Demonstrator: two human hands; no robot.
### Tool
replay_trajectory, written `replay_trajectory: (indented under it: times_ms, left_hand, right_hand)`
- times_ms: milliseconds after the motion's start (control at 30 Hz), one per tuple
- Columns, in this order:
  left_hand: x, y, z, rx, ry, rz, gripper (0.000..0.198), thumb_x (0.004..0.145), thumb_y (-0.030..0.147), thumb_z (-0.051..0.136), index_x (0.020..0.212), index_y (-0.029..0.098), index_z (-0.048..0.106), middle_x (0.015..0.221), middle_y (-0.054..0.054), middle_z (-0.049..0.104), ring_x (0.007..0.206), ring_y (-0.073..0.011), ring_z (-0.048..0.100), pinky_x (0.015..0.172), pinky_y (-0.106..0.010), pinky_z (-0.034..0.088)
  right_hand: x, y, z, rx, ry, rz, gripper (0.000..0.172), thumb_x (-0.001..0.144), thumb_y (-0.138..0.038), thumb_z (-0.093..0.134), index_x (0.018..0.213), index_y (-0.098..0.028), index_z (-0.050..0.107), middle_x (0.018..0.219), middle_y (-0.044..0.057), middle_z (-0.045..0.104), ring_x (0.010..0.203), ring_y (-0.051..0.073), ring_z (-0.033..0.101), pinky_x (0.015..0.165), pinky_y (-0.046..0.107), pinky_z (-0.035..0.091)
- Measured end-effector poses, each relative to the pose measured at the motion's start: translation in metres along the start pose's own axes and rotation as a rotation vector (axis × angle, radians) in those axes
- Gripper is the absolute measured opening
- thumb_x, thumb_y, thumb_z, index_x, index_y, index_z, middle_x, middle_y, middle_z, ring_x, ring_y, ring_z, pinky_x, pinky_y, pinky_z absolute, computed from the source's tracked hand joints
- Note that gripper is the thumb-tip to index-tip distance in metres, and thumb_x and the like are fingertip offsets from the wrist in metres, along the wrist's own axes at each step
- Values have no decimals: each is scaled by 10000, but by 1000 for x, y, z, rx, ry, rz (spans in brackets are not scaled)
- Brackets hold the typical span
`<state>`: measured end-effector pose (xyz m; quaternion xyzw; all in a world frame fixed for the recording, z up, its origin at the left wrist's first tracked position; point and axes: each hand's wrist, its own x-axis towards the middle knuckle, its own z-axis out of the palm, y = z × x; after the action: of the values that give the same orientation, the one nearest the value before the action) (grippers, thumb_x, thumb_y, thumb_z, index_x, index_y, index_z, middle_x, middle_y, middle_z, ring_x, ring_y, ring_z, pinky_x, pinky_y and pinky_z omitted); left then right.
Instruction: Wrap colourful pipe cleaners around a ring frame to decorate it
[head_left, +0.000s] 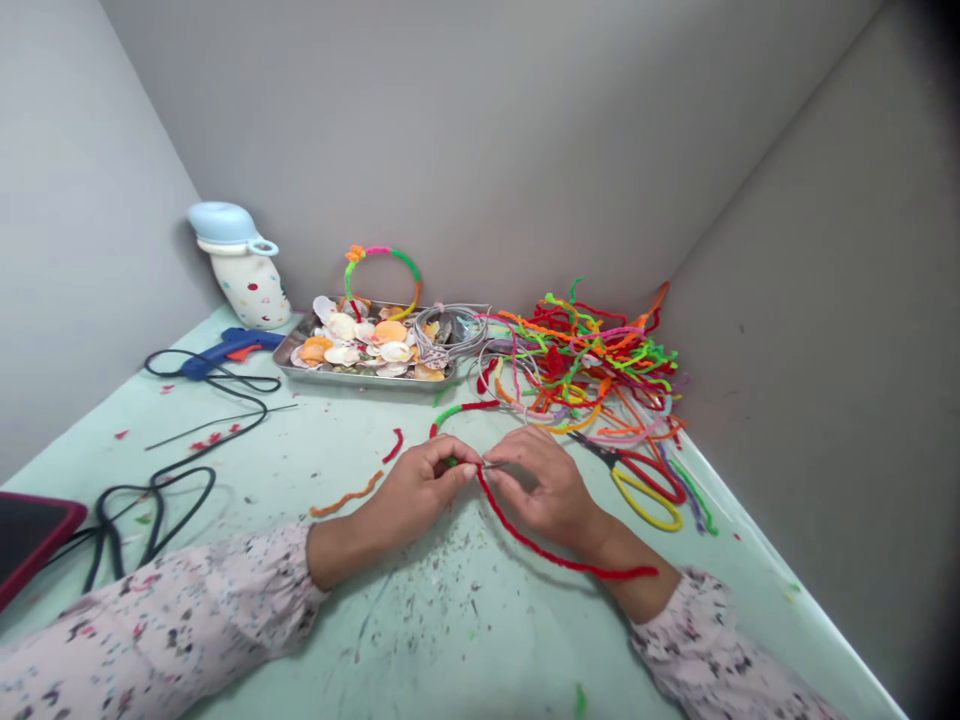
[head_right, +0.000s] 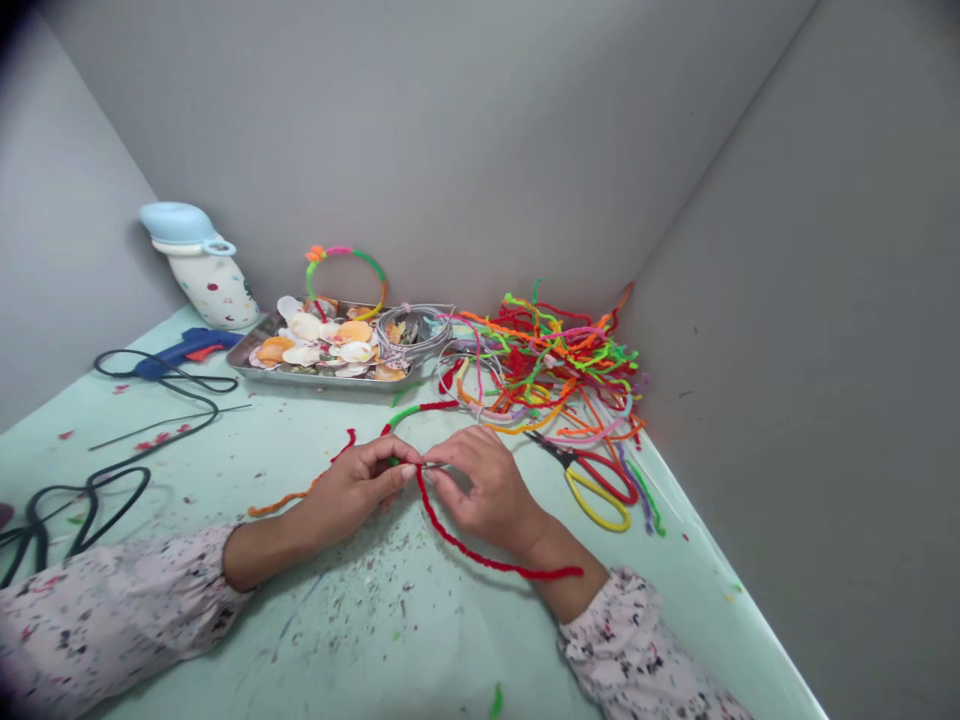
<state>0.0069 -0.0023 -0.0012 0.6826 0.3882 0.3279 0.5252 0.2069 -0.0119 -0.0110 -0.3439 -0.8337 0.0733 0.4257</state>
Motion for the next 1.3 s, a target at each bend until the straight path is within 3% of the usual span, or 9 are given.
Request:
replay_trajectory:
  times_ms: [233, 500, 867, 1100, 1300]
  left_hand:
    - [-1, 5, 0, -13, 26, -64, 268, 892, 384, 510, 859, 138, 613, 523, 61, 451, 467, -79, 384, 445, -192, 301]
    - [1, 5, 1, 55, 37, -46, 186, 859, 319, 536, 836, 148, 606, 527, 64, 463, 464, -80, 408, 442, -187, 321]
    - [-3, 3, 5, 286, 69, 73, 163, 898, 273, 491, 859, 168, 609, 589, 36, 517, 520, -107, 470, 504, -207, 379]
    - [-4, 5, 2, 485, 83, 202, 173, 921, 246, 470, 862, 170, 614, 807, -30, 623, 757, -158, 563, 703, -264, 432]
    - [-5, 5, 2, 505, 81, 240, 167, 929, 238, 450, 870, 175, 594, 830, -35, 614, 780, -165, 556, 719, -277, 431]
  right_hand:
    - [3, -1, -2, -43, -10, 34, 33, 850, -211, 595, 858, -211, 627, 792, 30, 636, 797, 190, 571, 806, 390, 417]
    - [2, -1, -2, -48, -38, 39, 62, 868, -216, 577, 836, -205, 629, 765, 32, 619, 780, 186, 548, 778, 377, 406]
    - [1, 0, -1, -88, -33, 12, 70, 881, -216, 562, 846, -210, 623, 753, 28, 614, 777, 189, 542, 761, 371, 395]
    - [1, -3, -1, -73, -32, 14, 82, 886, -212, 551, 852, -209, 625, 755, 32, 620, 771, 190, 549, 745, 369, 395]
    - [1, -4, -1, -69, -26, 16, 93, 888, -224, 544, 849, -214, 629, 751, 27, 616, 771, 189, 552, 748, 366, 402]
